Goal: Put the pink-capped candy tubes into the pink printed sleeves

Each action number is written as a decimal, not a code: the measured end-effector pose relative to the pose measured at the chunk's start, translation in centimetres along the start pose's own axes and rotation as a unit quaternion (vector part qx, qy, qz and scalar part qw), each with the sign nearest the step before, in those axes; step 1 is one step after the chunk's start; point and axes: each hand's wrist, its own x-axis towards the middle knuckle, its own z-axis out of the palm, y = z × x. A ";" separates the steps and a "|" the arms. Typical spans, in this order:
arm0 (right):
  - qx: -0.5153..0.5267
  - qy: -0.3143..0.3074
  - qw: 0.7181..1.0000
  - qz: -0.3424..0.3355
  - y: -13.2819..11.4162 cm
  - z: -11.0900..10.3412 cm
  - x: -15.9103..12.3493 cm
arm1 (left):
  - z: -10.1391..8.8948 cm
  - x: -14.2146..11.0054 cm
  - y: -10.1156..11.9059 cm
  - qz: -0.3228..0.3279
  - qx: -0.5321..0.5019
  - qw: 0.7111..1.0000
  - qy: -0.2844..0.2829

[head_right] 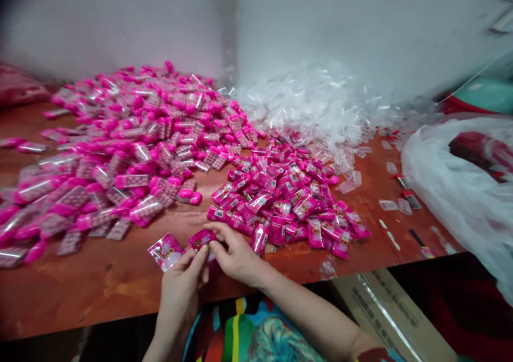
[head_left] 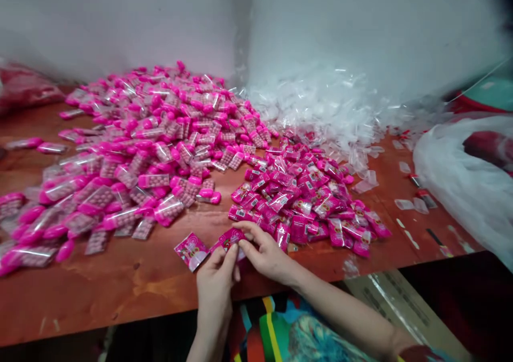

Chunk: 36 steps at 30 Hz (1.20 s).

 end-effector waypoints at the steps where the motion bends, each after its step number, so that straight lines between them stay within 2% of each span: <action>1: -0.023 0.013 1.000 -0.011 -0.1 0.2 0.4 | 0.1 0.3 0.0 -0.001 -0.021 1.000 0.005; 4: -0.100 0.030 0.994 -0.037 -0.3 0.8 1.7 | 0.3 1.1 0.5 0.009 -0.068 0.997 0.022; 7: -0.162 0.011 0.985 -0.065 -0.3 1.5 2.9 | 0.0 1.6 1.4 -0.008 -0.088 0.995 0.040; 10: -0.199 -0.038 0.974 -0.100 -0.3 1.9 4.1 | -1.1 1.6 2.3 -0.019 -0.089 0.994 0.054; 13: -0.246 -0.116 0.953 -0.131 -0.9 1.9 5.9 | -2.6 1.4 2.9 -0.031 -0.110 0.992 0.048; 15: -0.310 -0.127 0.932 -0.141 -1.4 1.7 7.5 | -3.7 1.3 3.1 -0.034 -0.131 0.989 0.059; 16: -0.359 -0.111 0.916 -0.137 -1.5 1.6 8.4 | -4.1 1.3 3.1 -0.032 -0.137 0.987 0.071; 20: -0.564 -0.014 0.822 -0.073 -0.8 1.8 11.7 | -5.0 0.9 3.0 -0.032 -0.151 0.983 0.099; 21: -0.586 -0.006 0.808 -0.060 -0.5 2.0 12.3 | -5.1 0.8 3.0 -0.037 -0.156 0.982 0.097; 23: -0.599 -0.007 0.799 -0.056 0.0 2.4 13.1 | -5.0 0.5 2.9 -0.045 -0.167 0.981 0.089; 27: -0.580 -0.002 0.810 -0.079 -0.6 1.7 12.4 | -5.0 0.0 3.1 -0.044 -0.186 0.977 0.090; 29: -0.527 0.014 0.843 -0.104 -1.7 0.3 10.7 | -5.0 -0.1 3.3 -0.041 -0.193 0.977 0.086; 32: -0.373 0.006 0.919 -0.129 -3.9 -2.6 6.9 | -4.7 -0.1 3.3 -0.046 -0.216 0.973 0.067; 34: -0.262 -0.027 0.962 -0.076 -5.0 -4.5 3.8 | -4.2 -0.1 3.2 -0.060 -0.244 0.966 0.055; 36: -0.156 -0.110 0.982 0.010 -5.3 -5.9 0.6 | -3.5 -0.1 3.0 -0.083 -0.272 0.958 0.036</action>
